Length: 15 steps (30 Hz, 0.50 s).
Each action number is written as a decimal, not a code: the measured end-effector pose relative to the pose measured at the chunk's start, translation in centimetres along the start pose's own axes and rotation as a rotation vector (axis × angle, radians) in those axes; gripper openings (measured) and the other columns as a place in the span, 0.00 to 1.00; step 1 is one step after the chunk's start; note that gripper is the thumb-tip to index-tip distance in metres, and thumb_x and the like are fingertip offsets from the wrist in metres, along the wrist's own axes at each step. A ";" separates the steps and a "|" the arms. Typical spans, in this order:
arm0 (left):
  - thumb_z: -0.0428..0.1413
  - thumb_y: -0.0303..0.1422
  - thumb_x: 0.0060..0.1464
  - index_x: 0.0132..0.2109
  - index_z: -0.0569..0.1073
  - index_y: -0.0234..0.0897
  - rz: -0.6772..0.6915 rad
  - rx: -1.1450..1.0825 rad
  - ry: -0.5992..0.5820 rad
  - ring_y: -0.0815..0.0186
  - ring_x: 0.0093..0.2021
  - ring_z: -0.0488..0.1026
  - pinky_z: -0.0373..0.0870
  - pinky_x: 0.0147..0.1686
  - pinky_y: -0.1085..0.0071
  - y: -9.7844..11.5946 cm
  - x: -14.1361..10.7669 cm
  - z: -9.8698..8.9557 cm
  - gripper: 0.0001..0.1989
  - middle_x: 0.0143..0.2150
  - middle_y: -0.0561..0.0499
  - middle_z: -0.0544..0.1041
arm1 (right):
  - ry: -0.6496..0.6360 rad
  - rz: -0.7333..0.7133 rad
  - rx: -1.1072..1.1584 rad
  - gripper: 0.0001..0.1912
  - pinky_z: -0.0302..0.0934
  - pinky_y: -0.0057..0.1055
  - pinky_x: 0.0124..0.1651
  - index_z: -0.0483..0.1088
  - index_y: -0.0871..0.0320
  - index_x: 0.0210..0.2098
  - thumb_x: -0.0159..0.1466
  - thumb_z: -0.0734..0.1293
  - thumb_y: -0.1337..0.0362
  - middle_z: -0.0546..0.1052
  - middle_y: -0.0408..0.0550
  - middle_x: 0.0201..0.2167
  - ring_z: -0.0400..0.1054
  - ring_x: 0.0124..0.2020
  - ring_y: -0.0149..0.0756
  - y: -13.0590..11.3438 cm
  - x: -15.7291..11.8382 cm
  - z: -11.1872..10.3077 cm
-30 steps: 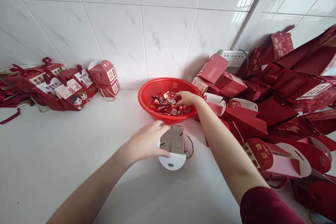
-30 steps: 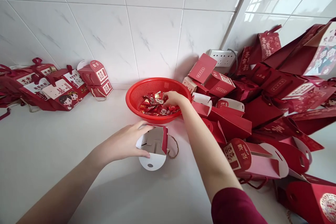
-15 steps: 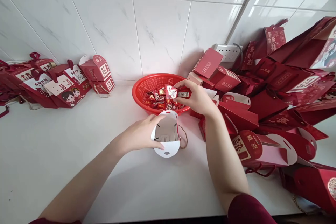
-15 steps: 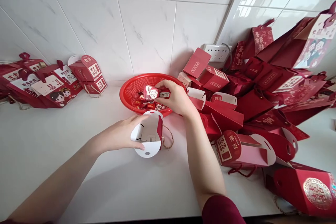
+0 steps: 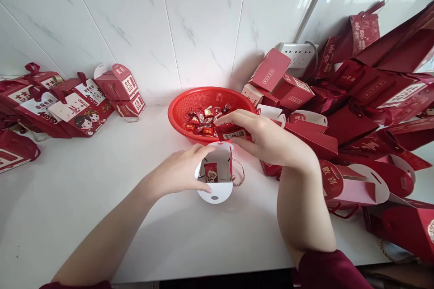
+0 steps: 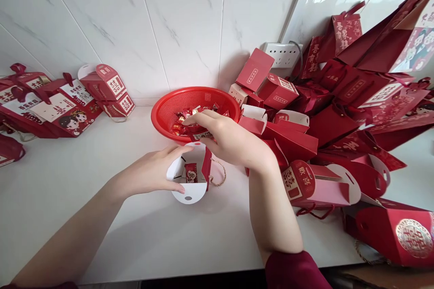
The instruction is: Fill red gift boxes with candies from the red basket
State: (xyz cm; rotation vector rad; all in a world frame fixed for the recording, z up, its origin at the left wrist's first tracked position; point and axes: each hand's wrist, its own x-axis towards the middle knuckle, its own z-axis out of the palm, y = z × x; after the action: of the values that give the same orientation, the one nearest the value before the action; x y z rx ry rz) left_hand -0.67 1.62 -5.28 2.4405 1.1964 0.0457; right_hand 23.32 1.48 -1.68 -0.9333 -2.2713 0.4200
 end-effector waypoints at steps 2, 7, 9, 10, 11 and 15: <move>0.64 0.47 0.46 0.68 0.55 0.56 0.007 0.028 -0.021 0.53 0.53 0.72 0.69 0.45 0.65 0.2 -0.3 -0.1 0.44 0.63 0.52 0.66 | -0.001 -0.005 0.018 0.24 0.67 0.39 0.55 0.68 0.50 0.54 0.63 0.59 0.77 0.75 0.45 0.53 0.70 0.54 0.39 -0.3 -0.2 -0.4; 0.63 0.41 0.49 0.64 0.63 0.52 0.046 0.064 -0.054 0.55 0.50 0.73 0.67 0.44 0.67 0.6 -1.2 -0.6 0.35 0.60 0.50 0.67 | -0.050 0.059 0.027 0.18 0.69 0.35 0.49 0.69 0.51 0.49 0.64 0.61 0.75 0.79 0.42 0.47 0.74 0.46 0.38 -0.7 -0.4 -0.9; 0.61 0.38 0.52 0.61 0.66 0.52 0.068 0.096 -0.055 0.57 0.48 0.73 0.67 0.43 0.67 0.7 -1.5 -0.8 0.29 0.58 0.51 0.67 | -0.050 0.064 0.042 0.16 0.70 0.35 0.47 0.69 0.51 0.48 0.64 0.61 0.74 0.79 0.42 0.46 0.74 0.45 0.38 -0.7 -0.4 -0.9; 0.60 0.37 0.53 0.59 0.68 0.51 0.072 0.124 -0.051 0.58 0.47 0.73 0.67 0.42 0.67 0.8 -1.6 -0.9 0.26 0.56 0.51 0.68 | -0.049 0.064 0.045 0.15 0.70 0.35 0.47 0.69 0.51 0.48 0.65 0.61 0.74 0.79 0.42 0.45 0.75 0.44 0.38 -0.7 -0.4 -1.0; 0.59 0.35 0.54 0.57 0.69 0.50 0.070 0.155 -0.048 0.59 0.45 0.73 0.66 0.40 0.67 0.9 -1.8 -1.0 0.23 0.54 0.51 0.69 | -0.043 0.063 0.041 0.15 0.70 0.35 0.47 0.69 0.51 0.47 0.65 0.61 0.73 0.79 0.42 0.45 0.75 0.44 0.38 -0.7 -0.5 -1.0; 0.60 0.38 0.53 0.51 0.73 0.46 0.052 0.208 -0.046 0.61 0.38 0.71 0.64 0.34 0.67 1.2 -2.2 -1.1 0.17 0.46 0.51 0.71 | 0.035 0.102 0.001 0.15 0.70 0.36 0.48 0.70 0.50 0.47 0.64 0.63 0.72 0.79 0.42 0.46 0.74 0.46 0.39 -0.2 -0.7 -1.4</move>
State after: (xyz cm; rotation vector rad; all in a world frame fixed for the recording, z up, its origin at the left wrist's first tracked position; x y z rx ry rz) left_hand -1.39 -0.35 -3.45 2.6362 1.1689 -0.1257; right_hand 24.52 0.95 -0.87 -1.0513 -2.1978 0.4455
